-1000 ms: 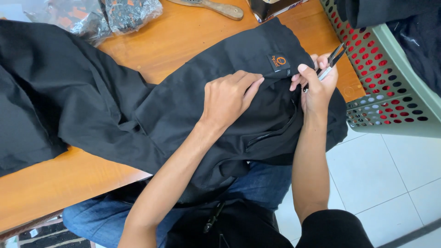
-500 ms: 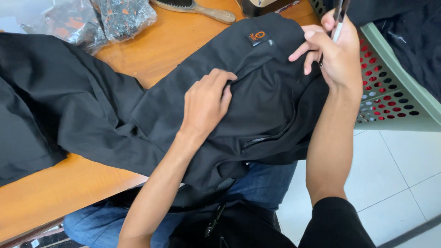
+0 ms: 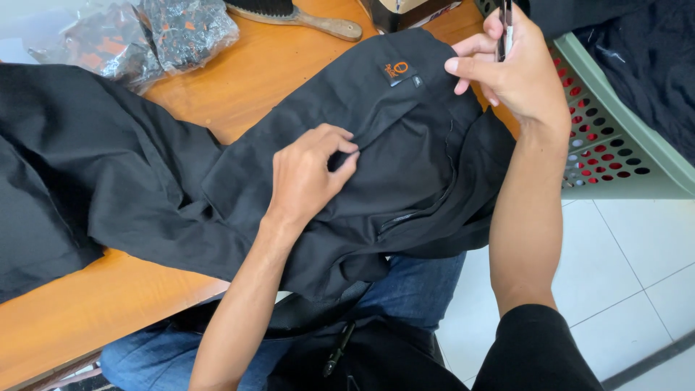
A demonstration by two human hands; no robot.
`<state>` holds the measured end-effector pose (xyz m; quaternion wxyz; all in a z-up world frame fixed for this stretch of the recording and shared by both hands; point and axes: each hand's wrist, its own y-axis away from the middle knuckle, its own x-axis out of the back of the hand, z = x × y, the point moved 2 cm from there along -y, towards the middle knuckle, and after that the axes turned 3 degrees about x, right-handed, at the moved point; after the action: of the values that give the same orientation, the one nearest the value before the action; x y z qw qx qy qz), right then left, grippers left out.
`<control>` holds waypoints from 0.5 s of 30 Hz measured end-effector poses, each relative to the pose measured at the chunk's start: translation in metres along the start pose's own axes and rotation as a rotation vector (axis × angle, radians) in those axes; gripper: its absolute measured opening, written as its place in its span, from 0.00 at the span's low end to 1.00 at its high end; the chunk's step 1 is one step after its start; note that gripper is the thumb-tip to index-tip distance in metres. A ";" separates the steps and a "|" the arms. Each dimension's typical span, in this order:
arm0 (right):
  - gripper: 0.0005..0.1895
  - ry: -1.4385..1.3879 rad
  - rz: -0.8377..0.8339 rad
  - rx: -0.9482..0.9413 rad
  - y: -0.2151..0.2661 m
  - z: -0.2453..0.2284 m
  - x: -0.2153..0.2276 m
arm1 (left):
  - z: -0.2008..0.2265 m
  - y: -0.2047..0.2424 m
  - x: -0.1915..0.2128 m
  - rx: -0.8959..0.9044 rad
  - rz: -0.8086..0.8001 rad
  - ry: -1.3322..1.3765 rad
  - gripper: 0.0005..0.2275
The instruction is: The person uses a seam ripper to cut loose threads on a black garment laid on a wooden table. They manipulate the fabric to access different seams and remove excess thread from the garment's edges and pockets.
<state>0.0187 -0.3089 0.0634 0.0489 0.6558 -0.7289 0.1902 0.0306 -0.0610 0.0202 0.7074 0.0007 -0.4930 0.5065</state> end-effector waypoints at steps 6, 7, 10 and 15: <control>0.20 0.129 -0.206 -0.300 0.039 0.024 0.012 | 0.005 0.012 0.034 -0.077 -0.076 0.026 0.07; 0.20 0.129 -0.220 -0.294 0.043 0.019 0.011 | -0.003 0.013 0.045 -0.066 -0.068 0.019 0.07; 0.21 0.218 -0.267 -0.480 0.046 0.008 0.007 | -0.032 0.017 0.078 0.147 0.108 -0.237 0.04; 0.21 0.534 -0.006 -0.465 0.010 -0.002 -0.003 | -0.048 0.019 0.105 0.777 -0.374 -0.148 0.18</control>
<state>0.0091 -0.3052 0.0619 0.3863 0.5564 -0.7124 0.1837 0.0499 0.0473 0.0591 0.6971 0.3923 -0.3066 0.5160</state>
